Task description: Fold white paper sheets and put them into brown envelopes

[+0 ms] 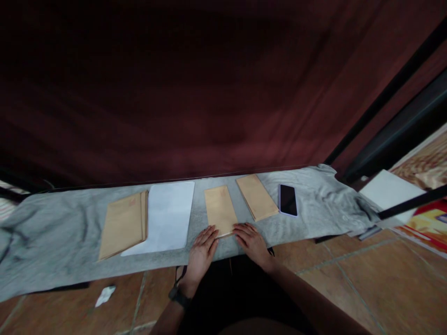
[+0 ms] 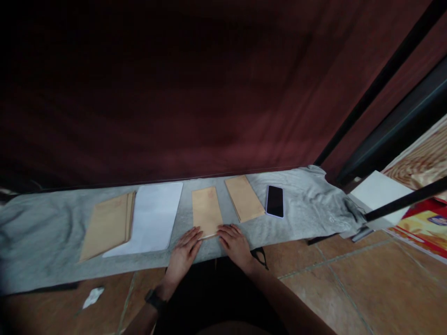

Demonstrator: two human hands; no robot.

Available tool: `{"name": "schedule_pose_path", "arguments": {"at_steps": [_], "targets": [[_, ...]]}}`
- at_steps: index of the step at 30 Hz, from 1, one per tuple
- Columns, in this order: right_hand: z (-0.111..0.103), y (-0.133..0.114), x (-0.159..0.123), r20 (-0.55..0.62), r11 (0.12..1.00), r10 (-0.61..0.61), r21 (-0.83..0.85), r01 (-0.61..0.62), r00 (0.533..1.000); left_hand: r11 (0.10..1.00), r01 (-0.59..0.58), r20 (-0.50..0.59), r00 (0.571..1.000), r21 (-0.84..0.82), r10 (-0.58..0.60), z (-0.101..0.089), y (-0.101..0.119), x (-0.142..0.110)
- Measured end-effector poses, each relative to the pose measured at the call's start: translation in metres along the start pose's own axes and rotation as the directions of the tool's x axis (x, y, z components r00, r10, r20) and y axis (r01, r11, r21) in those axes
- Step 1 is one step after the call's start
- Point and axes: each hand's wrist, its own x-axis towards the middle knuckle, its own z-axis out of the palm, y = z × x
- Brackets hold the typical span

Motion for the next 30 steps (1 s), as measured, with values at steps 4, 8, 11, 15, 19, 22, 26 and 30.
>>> {"name": "schedule_pose_path", "arguments": {"at_steps": [4, 8, 11, 15, 19, 22, 26, 30], "targets": [[0.005, -0.007, 0.006, -0.041, 0.997, 0.073, -0.007, -0.074, 0.996, 0.997, 0.076, -0.032, 0.997, -0.014, -0.077, 0.005, 0.005, 0.002], [0.011, -0.015, 0.018, -0.08, 0.981, 0.16, -0.099, -0.167, 0.984, 0.988, 0.15, -0.08, 0.985, -0.031, -0.152, 0.009, 0.01, 0.005], [0.014, -0.018, 0.026, -0.1, 0.959, 0.212, -0.173, -0.227, 0.972, 0.982, 0.187, -0.109, 0.976, -0.038, -0.19, 0.012, 0.013, 0.006], [0.017, -0.027, 0.025, -0.107, 0.972, 0.151, -0.164, -0.167, 0.983, 0.976, 0.216, -0.121, 0.969, -0.022, -0.217, 0.014, 0.017, 0.008], [0.026, -0.044, 0.007, -0.003, 0.99, -0.073, -0.117, 0.072, 0.997, 0.967, 0.256, -0.109, 0.962, 0.02, -0.252, 0.015, 0.021, 0.008], [0.032, -0.049, -0.006, 0.023, 0.984, -0.1, -0.144, 0.102, 0.995, 0.962, 0.27, -0.098, 0.959, 0.035, -0.265, 0.014, 0.023, 0.009], [0.023, -0.039, -0.013, 0.033, 0.976, -0.053, -0.209, 0.059, 0.998, 0.963, 0.266, -0.097, 0.961, 0.04, -0.261, 0.013, 0.023, 0.01], [0.01, -0.028, -0.015, 0.032, 0.969, -0.038, -0.245, 0.045, 0.999, 0.967, 0.248, -0.109, 0.965, 0.058, -0.241, 0.015, 0.025, 0.006]]}}
